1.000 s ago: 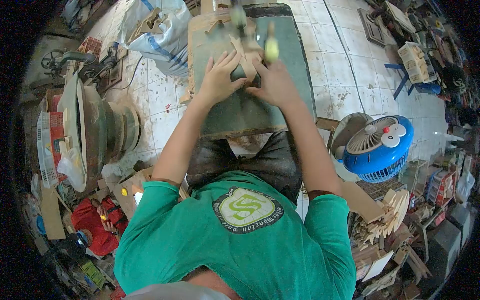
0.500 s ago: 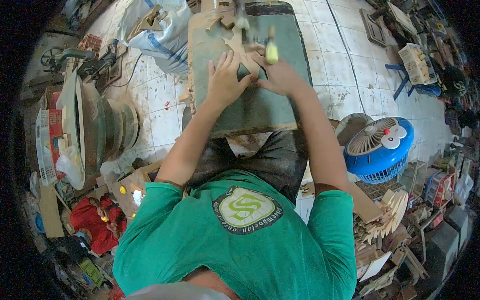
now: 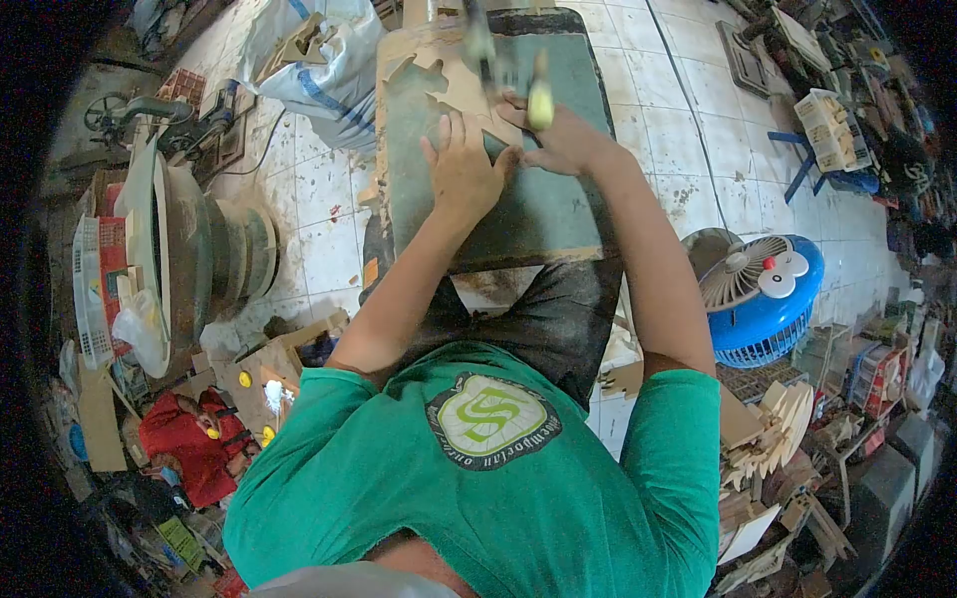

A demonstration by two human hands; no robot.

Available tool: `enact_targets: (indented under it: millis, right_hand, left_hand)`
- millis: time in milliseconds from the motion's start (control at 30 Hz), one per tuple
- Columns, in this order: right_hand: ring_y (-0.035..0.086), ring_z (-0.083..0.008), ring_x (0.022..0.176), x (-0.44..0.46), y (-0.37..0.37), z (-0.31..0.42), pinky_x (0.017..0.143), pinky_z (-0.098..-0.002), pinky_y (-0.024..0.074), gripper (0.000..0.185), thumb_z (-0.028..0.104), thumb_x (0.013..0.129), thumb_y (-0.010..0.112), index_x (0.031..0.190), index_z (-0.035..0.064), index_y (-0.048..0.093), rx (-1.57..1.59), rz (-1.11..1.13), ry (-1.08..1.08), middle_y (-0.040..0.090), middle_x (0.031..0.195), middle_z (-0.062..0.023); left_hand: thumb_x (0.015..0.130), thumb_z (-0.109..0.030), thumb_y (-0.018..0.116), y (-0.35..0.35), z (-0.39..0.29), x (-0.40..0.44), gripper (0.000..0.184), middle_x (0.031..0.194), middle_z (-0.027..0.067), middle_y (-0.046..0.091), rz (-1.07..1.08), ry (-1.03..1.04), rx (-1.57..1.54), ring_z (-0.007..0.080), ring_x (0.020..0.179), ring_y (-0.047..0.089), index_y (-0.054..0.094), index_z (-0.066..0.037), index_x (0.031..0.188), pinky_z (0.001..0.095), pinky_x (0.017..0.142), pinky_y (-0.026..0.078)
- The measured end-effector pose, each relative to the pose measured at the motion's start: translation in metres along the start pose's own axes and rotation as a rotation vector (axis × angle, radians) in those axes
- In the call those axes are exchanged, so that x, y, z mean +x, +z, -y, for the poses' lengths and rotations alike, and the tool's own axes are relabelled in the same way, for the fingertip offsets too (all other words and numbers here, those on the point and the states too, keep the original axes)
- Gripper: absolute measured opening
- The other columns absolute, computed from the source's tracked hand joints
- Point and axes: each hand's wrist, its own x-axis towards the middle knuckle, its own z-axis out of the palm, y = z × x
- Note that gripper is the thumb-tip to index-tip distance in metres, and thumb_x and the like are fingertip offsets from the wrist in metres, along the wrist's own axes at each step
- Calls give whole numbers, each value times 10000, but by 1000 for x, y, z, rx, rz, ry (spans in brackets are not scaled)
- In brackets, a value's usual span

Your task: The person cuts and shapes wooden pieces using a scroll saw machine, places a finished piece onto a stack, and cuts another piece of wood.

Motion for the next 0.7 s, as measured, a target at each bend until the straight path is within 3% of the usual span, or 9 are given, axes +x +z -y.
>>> enact_targets:
  millis: [100,333,433,500,700]
  right_hand:
    - [428,-337,1536,-2,-4,16,1244,-443,427,911,243,874,804,1681,192,385,-84,57,140,318,1754,-71]
    - [480,-350,1495,-6,28,5,1186,-466,472,888,358,889,813,1659,168,414,-174,-128,115,371,1730,-53]
    - [509,-365,1466,-7,32,12,1167,-470,484,869,369,886,825,1631,132,446,-150,-193,103,396,1713,-79]
    - [538,-424,1407,-6,35,15,1214,-527,410,814,307,873,814,1586,91,487,-140,-215,142,489,1613,-203]
    - [541,-430,1404,-8,46,22,1232,-571,368,766,292,866,824,1540,82,528,-94,-282,180,501,1601,-200]
  left_hand:
    - [946,-505,755,2,10,3,912,1667,279,404,-19,58,-32,422,1595,318,418,67,1573,659,1286,184]
    - [952,-484,754,-2,27,11,895,1642,284,448,-33,169,-54,428,1563,382,433,72,1575,648,1266,242]
    - [947,-483,759,-4,34,16,901,1648,277,449,-9,227,-44,422,1567,382,432,68,1582,633,1270,250]
    - [947,-477,762,-5,35,18,882,1652,264,451,10,244,-33,421,1573,376,444,43,1586,629,1273,250]
    - [943,-526,755,-10,49,30,885,1679,224,427,84,328,6,380,1588,363,444,-29,1606,610,1285,247]
